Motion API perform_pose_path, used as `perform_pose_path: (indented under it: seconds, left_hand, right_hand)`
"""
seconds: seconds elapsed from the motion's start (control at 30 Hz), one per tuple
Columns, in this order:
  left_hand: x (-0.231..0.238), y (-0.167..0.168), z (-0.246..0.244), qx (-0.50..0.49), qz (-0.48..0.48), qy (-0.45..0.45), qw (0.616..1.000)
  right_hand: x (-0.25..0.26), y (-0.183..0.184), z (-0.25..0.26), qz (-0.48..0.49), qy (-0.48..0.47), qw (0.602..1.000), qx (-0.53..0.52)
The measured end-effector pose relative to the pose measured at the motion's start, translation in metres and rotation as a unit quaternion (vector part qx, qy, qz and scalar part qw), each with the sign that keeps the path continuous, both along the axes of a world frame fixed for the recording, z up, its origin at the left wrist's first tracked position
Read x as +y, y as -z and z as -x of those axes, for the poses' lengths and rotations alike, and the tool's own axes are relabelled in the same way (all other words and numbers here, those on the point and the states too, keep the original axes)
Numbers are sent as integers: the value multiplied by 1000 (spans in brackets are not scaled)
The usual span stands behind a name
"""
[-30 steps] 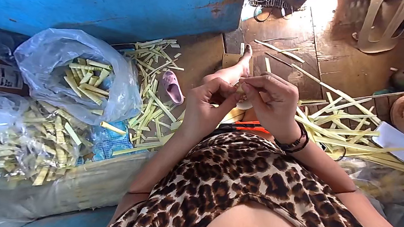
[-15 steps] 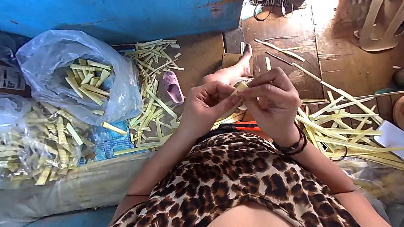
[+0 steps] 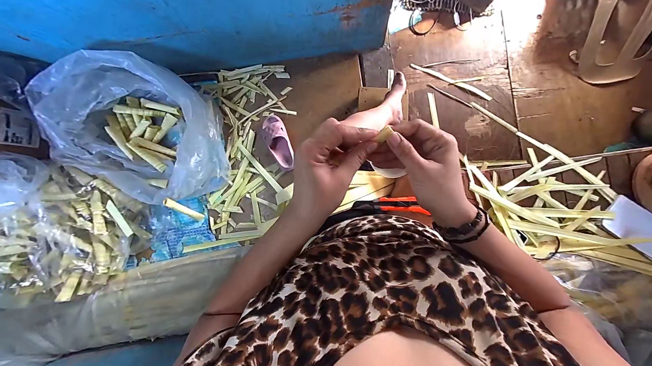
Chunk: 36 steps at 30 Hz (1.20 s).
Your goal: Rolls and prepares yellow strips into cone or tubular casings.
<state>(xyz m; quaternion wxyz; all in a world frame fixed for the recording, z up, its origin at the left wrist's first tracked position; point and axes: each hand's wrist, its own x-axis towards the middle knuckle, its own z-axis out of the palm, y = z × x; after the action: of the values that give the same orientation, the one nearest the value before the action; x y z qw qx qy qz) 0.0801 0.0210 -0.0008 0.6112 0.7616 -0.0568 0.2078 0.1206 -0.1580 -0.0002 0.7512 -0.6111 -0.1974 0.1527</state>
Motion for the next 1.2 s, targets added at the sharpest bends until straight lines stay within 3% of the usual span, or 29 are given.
perform_pose_path:
  seconds: [0.1,0.2,0.3,0.4,0.43,0.5,0.57,0.6,0.63,0.77,0.83,0.93,1.07,1.13,1.2]
  left_hand:
    - [0,8,0,-48,-187,-32,981]
    - [2,14,2,-43,-262,-22,964]
    - [5,19,0,-1,-217,23,976]
    - [13,17,-9,71,-40,35,996]
    - [17,14,-13,112,14,30,993]
    - [23,6,-18,179,74,36,980]
    - [23,1,-18,182,70,34,980]
    - [22,-1,-15,172,69,42,982]
    - [21,-5,-12,162,78,61,982]
    - [22,-8,-6,120,96,126,980]
    - [21,-4,-6,98,49,91,990]
    - [19,-3,-5,90,21,61,994]
    - [21,-9,4,105,49,124,985]
    - [18,-4,2,95,46,81,991]
    - [12,1,-1,84,61,29,994]
  right_hand:
    - [9,-6,-7,46,23,998,22]
    - [10,-3,-13,40,30,999,13]
    - [10,4,-17,20,57,998,-24]
    - [6,6,-12,57,56,987,-136]
    - [8,5,-11,96,65,971,-209]
    - [12,8,-14,164,98,898,-397]
    - [14,12,-17,198,101,814,-537]
    - [12,14,-19,203,93,796,-562]
    - [11,14,-20,196,89,802,-557]
    - [3,2,-19,169,52,919,-353]
    - [6,1,-15,174,69,920,-344]
    - [14,2,-13,170,121,888,-409]
    - [3,-3,-12,118,44,954,-271]
    - [5,-1,-12,126,74,934,-326]
    - [9,5,-13,128,133,857,-481]
